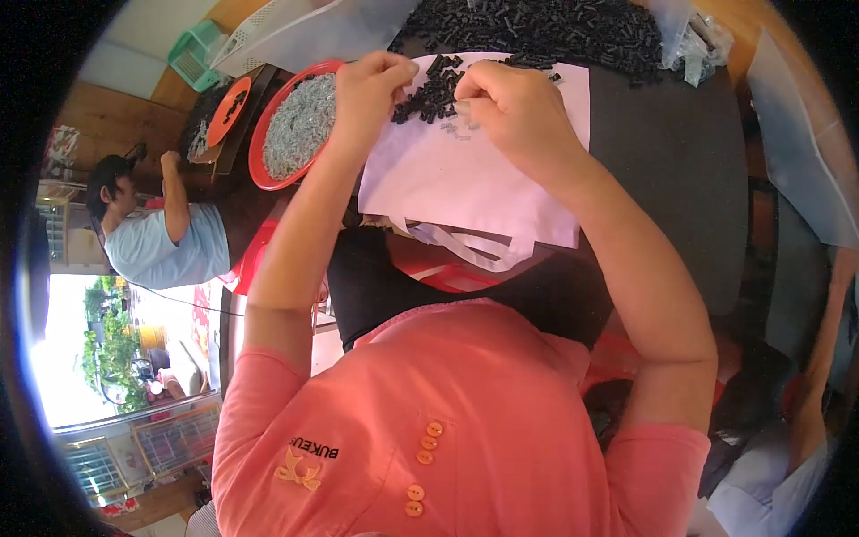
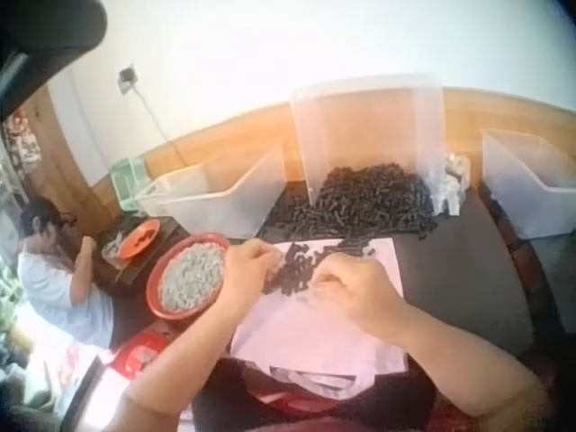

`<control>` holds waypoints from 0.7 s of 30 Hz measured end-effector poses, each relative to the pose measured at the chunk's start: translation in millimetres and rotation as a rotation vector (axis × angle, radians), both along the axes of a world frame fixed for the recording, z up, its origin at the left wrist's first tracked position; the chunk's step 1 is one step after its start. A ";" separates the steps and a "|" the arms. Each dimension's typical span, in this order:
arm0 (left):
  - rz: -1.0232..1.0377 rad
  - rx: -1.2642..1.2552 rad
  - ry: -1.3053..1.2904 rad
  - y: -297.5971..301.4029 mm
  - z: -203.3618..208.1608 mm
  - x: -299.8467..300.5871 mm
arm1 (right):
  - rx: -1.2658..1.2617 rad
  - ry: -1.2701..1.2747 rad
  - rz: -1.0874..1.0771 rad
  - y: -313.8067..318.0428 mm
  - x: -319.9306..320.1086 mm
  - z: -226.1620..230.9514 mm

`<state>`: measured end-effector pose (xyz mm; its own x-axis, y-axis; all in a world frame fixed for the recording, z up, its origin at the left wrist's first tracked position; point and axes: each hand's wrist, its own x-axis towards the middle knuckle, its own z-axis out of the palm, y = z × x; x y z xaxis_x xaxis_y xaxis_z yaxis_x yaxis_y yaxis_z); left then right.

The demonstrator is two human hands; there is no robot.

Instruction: The person assembles small black plastic components by hand, inserting white pins into them.

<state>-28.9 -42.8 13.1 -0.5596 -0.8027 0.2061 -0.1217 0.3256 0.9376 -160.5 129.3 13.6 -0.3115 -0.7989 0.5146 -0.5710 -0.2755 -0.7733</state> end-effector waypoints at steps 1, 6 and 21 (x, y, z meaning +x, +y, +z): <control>-0.031 -0.178 -0.074 -19.0 -7.3 -10.3 | -0.002 0.006 -0.002 -0.9 -0.7 0.4; -0.180 -0.607 -0.646 -55.8 -8.3 -50.9 | -0.044 0.121 -0.052 -3.2 -6.0 -3.3; -0.164 -0.726 -0.417 -42.7 -30.6 -24.7 | -0.028 0.280 -0.073 -9.7 -6.2 -17.1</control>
<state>-53.6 -85.5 -17.5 -0.8019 -0.4531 0.3894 -0.3092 0.8724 0.3786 -166.7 119.6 -3.5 -0.2104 -0.7642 0.6097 -0.7800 -0.2448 -0.5759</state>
